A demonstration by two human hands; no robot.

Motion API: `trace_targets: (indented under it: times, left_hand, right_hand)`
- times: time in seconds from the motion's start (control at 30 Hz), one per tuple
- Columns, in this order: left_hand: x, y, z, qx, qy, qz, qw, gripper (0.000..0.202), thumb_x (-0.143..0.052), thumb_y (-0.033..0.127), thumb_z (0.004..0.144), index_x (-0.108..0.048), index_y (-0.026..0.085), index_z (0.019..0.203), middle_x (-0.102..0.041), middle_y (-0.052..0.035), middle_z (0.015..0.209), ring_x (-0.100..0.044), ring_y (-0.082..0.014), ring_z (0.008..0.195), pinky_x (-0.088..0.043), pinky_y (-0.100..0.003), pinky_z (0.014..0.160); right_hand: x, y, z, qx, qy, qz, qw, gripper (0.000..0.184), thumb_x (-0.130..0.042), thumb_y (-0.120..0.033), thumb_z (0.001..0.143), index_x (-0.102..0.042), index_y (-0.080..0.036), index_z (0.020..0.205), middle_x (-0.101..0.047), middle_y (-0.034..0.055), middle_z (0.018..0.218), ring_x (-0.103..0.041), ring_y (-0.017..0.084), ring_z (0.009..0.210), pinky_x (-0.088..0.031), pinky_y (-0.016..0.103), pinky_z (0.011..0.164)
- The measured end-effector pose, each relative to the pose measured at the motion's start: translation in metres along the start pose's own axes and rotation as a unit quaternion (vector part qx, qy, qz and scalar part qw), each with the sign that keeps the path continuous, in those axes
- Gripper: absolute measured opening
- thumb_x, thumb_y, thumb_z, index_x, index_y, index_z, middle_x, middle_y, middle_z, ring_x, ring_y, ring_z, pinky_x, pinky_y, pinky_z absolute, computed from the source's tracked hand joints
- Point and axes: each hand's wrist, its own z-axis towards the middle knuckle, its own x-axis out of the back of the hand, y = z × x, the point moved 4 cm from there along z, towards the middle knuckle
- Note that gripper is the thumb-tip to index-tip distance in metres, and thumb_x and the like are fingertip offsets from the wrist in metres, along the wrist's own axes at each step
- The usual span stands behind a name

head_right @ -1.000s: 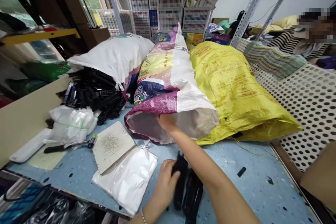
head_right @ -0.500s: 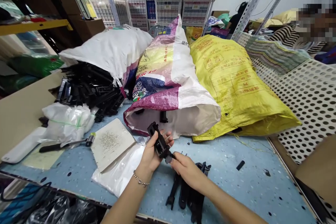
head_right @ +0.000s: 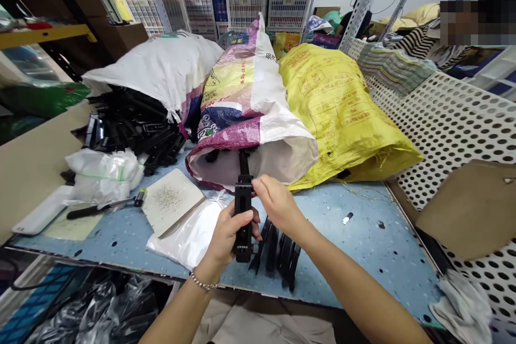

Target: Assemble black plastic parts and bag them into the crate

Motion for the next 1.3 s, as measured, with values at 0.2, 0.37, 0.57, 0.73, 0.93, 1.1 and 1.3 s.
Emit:
trace_targets:
  times: [0.2, 0.37, 0.57, 0.73, 0.93, 1.1, 1.3]
  left_hand:
    - [0.024, 0.014, 0.004, -0.028, 0.086, -0.001, 0.996, 0.037, -0.070, 0.039, 0.072, -0.059, 0.016, 0.100, -0.061, 0.0018, 0.069, -0.057, -0.0104, 0.055, -0.047, -0.022, 0.056]
    - [0.032, 0.005, 0.011, 0.040, 0.086, -0.067, 0.993, 0.045, -0.070, 0.045, 0.070, -0.062, 0.014, 0.101, -0.060, 0.0007, 0.069, -0.049, -0.0071, 0.051, -0.039, -0.018, 0.047]
    - [0.026, -0.014, 0.014, 0.122, 0.073, -0.148, 0.979, 0.040, -0.073, 0.040, 0.068, -0.063, 0.015, 0.097, -0.060, 0.0011, 0.071, -0.047, -0.0056, 0.047, -0.033, -0.017, 0.042]
    - [0.022, -0.001, 0.009, 0.153, 0.104, -0.133, 0.974, 0.039, -0.071, 0.043, 0.069, -0.063, 0.013, 0.092, -0.061, -0.0009, 0.070, -0.056, -0.0119, 0.056, -0.042, -0.022, 0.050]
    - [0.027, 0.043, -0.008, -0.142, 0.167, 0.104, 0.970, 0.053, -0.080, 0.036, 0.063, -0.060, 0.020, 0.109, -0.064, -0.0045, 0.105, -0.058, -0.0213, 0.095, -0.045, -0.025, 0.077]
    - [0.028, 0.025, 0.009, 0.013, 0.118, -0.073, 0.990, 0.035, -0.069, 0.046, 0.072, -0.058, 0.017, 0.088, -0.055, 0.0030, 0.067, -0.046, -0.0071, 0.050, -0.035, -0.019, 0.047]
    - [0.039, 0.015, 0.014, -0.025, 0.159, -0.041, 0.986, 0.046, -0.072, 0.042, 0.071, -0.051, 0.020, 0.106, -0.051, 0.0062, 0.067, -0.050, -0.0071, 0.052, -0.042, -0.019, 0.052]
  right_hand:
    - [-0.036, 0.011, -0.025, -0.010, -0.138, 0.071, 0.988, 0.046, -0.027, -0.055, 0.094, -0.049, -0.020, 0.075, -0.047, -0.0016, 0.061, -0.043, 0.013, 0.056, -0.039, 0.026, 0.054]
    - [-0.052, 0.007, -0.067, 0.330, -0.047, -0.254, 0.908, 0.030, -0.041, -0.042, 0.095, -0.058, -0.018, 0.090, -0.058, 0.0073, 0.081, -0.047, 0.020, 0.075, -0.038, 0.035, 0.069]
    - [-0.052, 0.012, -0.055, 0.463, -0.051, -0.281, 0.839, 0.034, -0.037, -0.040, 0.096, -0.058, -0.021, 0.078, -0.054, 0.0038, 0.069, -0.044, 0.018, 0.066, -0.032, 0.033, 0.062]
    - [-0.058, 0.004, -0.044, 0.303, -0.146, -0.116, 0.935, 0.043, -0.032, -0.048, 0.095, -0.050, -0.021, 0.067, -0.049, 0.0022, 0.066, -0.044, 0.017, 0.066, -0.036, 0.033, 0.064]
    - [-0.075, 0.021, -0.052, -0.151, -0.310, 0.204, 0.916, 0.051, -0.017, -0.059, 0.094, -0.036, -0.023, 0.062, -0.028, -0.0071, 0.051, -0.026, 0.010, 0.043, -0.029, 0.025, 0.043]
    - [-0.044, -0.008, -0.032, 0.159, -0.211, -0.079, 0.961, 0.040, -0.032, -0.052, 0.095, -0.053, -0.019, 0.088, -0.055, 0.0045, 0.080, -0.048, 0.017, 0.072, -0.040, 0.031, 0.066]
    - [-0.052, -0.005, -0.038, 0.240, -0.204, -0.201, 0.927, 0.039, -0.028, -0.040, 0.099, -0.055, -0.019, 0.081, -0.059, 0.0057, 0.078, -0.051, 0.018, 0.073, -0.040, 0.029, 0.067]
